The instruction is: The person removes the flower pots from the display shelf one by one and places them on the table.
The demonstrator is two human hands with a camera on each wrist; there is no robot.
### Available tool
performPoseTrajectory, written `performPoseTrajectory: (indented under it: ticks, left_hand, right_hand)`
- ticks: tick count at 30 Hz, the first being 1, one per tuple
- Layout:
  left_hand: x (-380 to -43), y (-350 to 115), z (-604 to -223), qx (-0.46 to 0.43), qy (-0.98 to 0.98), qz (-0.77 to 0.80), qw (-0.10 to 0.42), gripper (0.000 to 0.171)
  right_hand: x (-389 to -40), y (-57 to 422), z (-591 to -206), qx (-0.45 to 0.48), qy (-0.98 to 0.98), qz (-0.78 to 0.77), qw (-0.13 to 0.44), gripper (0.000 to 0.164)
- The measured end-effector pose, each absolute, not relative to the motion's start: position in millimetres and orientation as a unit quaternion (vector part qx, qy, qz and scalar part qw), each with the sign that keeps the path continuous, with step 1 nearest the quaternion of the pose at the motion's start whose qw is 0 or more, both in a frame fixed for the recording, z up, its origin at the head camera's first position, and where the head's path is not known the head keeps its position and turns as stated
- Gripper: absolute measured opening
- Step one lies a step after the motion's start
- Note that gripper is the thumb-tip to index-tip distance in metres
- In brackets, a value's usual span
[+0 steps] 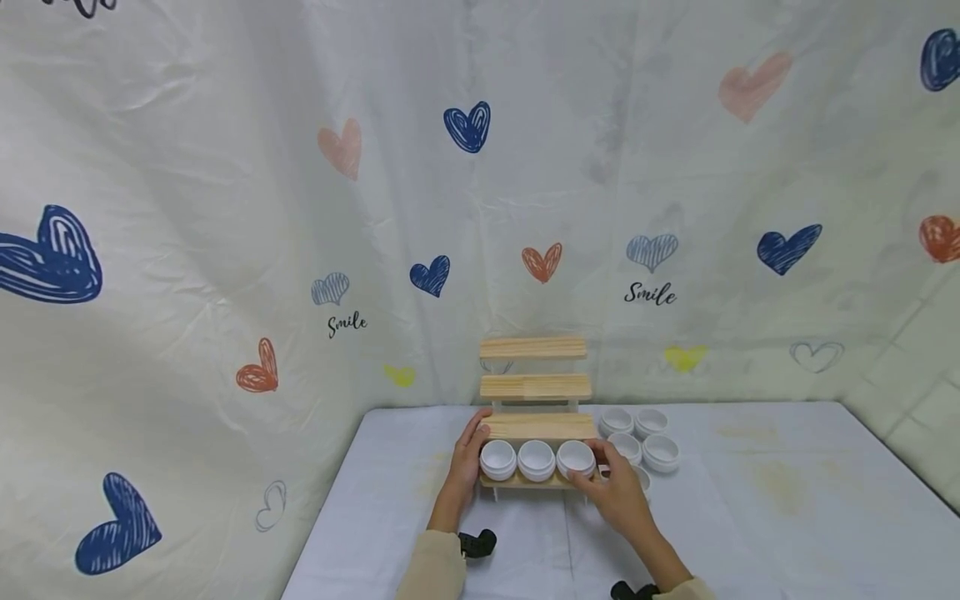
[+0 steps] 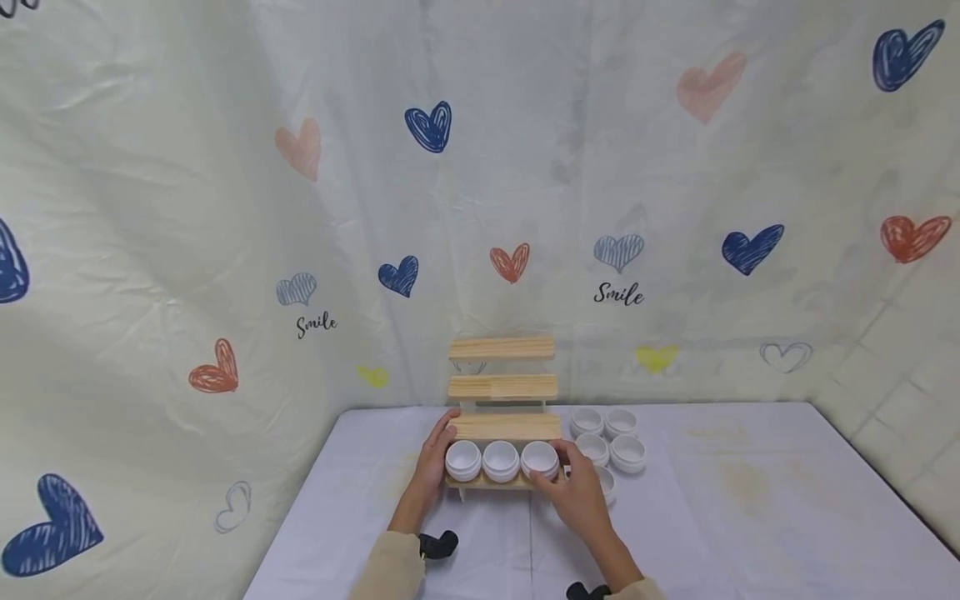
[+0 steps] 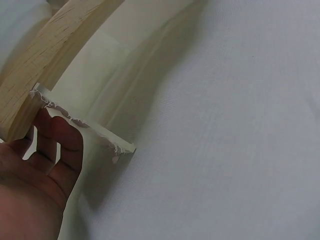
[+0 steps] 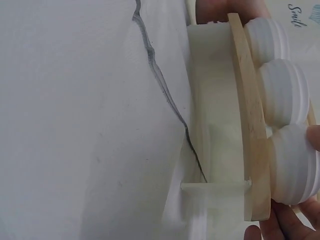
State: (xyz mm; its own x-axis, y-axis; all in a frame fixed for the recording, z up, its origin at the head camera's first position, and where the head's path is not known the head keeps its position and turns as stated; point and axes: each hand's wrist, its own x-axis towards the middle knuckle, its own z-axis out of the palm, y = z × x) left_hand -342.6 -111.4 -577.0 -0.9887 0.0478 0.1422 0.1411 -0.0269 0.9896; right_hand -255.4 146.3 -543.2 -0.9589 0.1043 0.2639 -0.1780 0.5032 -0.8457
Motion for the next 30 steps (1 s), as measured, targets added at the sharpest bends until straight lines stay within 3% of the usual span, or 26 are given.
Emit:
performPoseTrajectory:
  ticks: [15,30]
  left_hand:
    - [-341.5,-111.3,-577.4,-0.067,-0.695,-0.715,0.030,0.044]
    - [-339.4,-111.7,-574.3,-0.067,-0.697,-0.713,0.036,0.044]
  right_hand:
    - [-254.1,148.0,-541.9,0.014,-0.858,0.499,0.121,0.060]
    - [-253.9,147.9,-543.2,0.022,-0.857,0.495,0.141,0.058]
